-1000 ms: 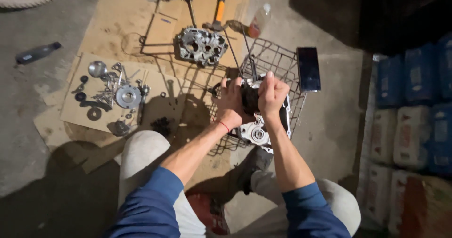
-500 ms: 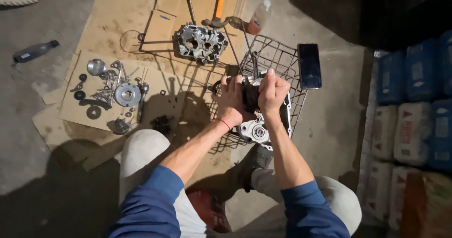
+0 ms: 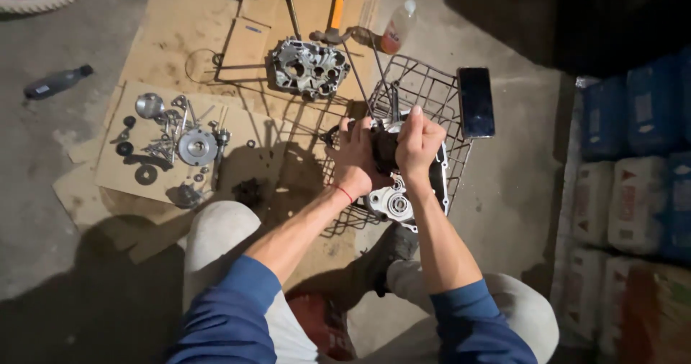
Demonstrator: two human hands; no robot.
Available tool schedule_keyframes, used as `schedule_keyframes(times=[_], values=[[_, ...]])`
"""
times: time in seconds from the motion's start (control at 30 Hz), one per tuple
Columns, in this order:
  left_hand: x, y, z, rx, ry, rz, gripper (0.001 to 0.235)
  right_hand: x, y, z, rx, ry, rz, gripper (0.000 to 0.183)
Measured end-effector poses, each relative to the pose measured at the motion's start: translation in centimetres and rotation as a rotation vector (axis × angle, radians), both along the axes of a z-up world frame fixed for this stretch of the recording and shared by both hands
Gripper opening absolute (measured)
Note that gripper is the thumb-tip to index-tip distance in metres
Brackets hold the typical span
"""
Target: The person sits on the floor assembling a motorcycle engine. They place the crankshaft into the engine case, fit a bearing over it, then pick up the gear cluster and mesh the gears together by hand, fitting components onto the shafts while checking alignment.
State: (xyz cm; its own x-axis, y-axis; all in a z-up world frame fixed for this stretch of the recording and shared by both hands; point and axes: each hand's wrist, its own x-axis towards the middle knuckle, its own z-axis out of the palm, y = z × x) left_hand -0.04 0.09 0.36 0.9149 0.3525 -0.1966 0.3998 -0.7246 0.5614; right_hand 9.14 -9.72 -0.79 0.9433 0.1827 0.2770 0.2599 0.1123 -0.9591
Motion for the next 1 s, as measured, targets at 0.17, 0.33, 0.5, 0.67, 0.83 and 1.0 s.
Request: schedule_keyframes(times=[0.17, 0.33, 0.5, 0.67, 0.83, 1.0], values=[[0.2, 0.0, 0.0, 0.034, -0.003, -0.03, 0.136, -0.2, -0.3, 0.1, -0.017, 0.04, -0.013, 0.056], [-0.3, -0.4, -0.8, -0.004, -0.038, -0.008, 0.135, -0.5, -0.4, 0.3, -0.017, -0.026, 0.0, 0.056], [-0.1, -0.3, -0.8, 0.012, -0.002, -0.04, 0.13, -0.2, -0.5, -0.1, -0.023, -0.004, 0.011, 0.057], [0.0, -0.3, -1.3, 0.019, -0.049, -0.024, 0.137, -0.1, -0.1, 0.3, 0.02, -0.044, 0.003, 0.055], [0.1, -0.2, -0.7, 0.038, -0.046, -0.043, 0.131, -0.2, -0.4, 0.2, -0.017, -0.024, -0.001, 0.057], [-0.3, -0.5, -2.0, 0.035, -0.108, -0.011, 0.132, -0.3, -0.1, -0.2, -0.008, -0.055, -0.006, 0.057]])
